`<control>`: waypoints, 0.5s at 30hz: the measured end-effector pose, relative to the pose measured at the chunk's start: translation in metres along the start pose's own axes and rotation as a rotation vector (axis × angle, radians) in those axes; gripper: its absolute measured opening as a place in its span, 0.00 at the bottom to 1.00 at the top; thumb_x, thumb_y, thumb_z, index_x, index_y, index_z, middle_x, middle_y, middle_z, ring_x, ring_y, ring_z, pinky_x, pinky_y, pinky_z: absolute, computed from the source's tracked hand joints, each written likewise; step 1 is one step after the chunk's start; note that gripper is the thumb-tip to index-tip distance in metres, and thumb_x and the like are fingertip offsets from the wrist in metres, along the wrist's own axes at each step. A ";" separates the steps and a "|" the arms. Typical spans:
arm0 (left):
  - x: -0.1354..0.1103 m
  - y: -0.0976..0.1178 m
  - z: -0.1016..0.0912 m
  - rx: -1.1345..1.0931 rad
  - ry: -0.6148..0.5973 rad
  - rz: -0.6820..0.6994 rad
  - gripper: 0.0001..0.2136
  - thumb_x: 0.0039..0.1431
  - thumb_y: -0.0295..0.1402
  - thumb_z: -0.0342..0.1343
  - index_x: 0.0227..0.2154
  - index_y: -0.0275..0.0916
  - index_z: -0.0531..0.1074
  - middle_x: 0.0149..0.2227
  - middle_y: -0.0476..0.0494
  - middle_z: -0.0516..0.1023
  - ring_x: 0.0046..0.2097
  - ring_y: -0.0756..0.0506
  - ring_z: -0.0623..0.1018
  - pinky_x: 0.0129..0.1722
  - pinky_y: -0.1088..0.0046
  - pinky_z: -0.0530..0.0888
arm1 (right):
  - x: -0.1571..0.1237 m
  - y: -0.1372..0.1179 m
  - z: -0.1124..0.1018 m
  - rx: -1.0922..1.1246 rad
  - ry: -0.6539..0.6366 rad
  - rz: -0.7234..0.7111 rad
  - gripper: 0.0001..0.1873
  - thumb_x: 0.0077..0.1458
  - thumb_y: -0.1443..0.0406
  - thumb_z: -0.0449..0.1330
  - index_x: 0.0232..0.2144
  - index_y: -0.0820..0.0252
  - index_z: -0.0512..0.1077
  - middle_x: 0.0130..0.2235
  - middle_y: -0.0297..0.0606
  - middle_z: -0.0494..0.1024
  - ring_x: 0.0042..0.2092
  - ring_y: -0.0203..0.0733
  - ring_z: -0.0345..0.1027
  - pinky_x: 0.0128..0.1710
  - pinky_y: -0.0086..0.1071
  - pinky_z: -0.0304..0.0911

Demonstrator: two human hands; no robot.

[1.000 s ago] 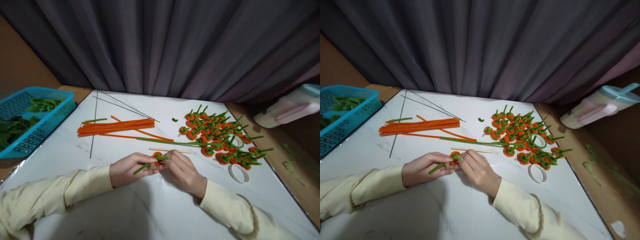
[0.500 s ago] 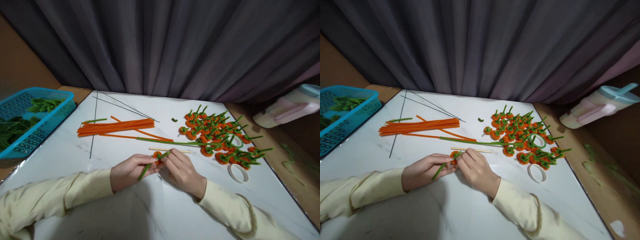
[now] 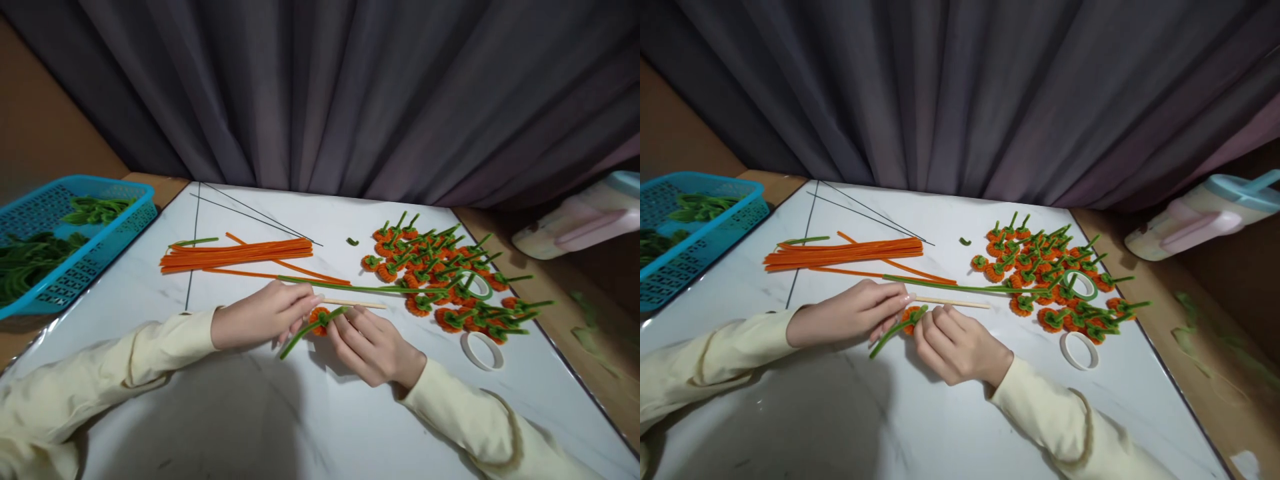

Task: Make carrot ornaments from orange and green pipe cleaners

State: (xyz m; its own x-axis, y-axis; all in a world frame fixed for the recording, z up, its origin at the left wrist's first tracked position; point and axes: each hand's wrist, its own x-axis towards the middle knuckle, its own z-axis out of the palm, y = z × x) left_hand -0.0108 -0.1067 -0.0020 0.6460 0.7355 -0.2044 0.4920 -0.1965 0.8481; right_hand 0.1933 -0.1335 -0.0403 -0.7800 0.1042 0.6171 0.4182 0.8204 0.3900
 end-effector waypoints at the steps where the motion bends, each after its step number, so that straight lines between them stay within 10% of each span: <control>1: 0.000 0.001 0.002 0.061 -0.012 0.013 0.14 0.63 0.37 0.41 0.22 0.39 0.60 0.15 0.55 0.62 0.19 0.52 0.64 0.24 0.77 0.59 | 0.000 0.000 0.000 0.006 0.002 -0.008 0.11 0.58 0.74 0.48 0.32 0.68 0.71 0.31 0.45 0.75 0.33 0.42 0.68 0.33 0.36 0.66; 15: 0.005 0.000 0.013 0.490 0.071 0.221 0.11 0.63 0.37 0.40 0.29 0.39 0.61 0.16 0.56 0.51 0.16 0.52 0.49 0.20 0.73 0.47 | -0.001 0.001 0.002 0.029 0.027 -0.033 0.12 0.57 0.76 0.48 0.31 0.69 0.72 0.28 0.45 0.75 0.32 0.42 0.69 0.33 0.35 0.67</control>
State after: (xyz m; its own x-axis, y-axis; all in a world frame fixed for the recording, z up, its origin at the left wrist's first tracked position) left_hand 0.0003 -0.1120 -0.0091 0.7321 0.6812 0.0013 0.5744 -0.6183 0.5364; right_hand 0.1934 -0.1322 -0.0419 -0.7798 0.0618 0.6230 0.3785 0.8392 0.3905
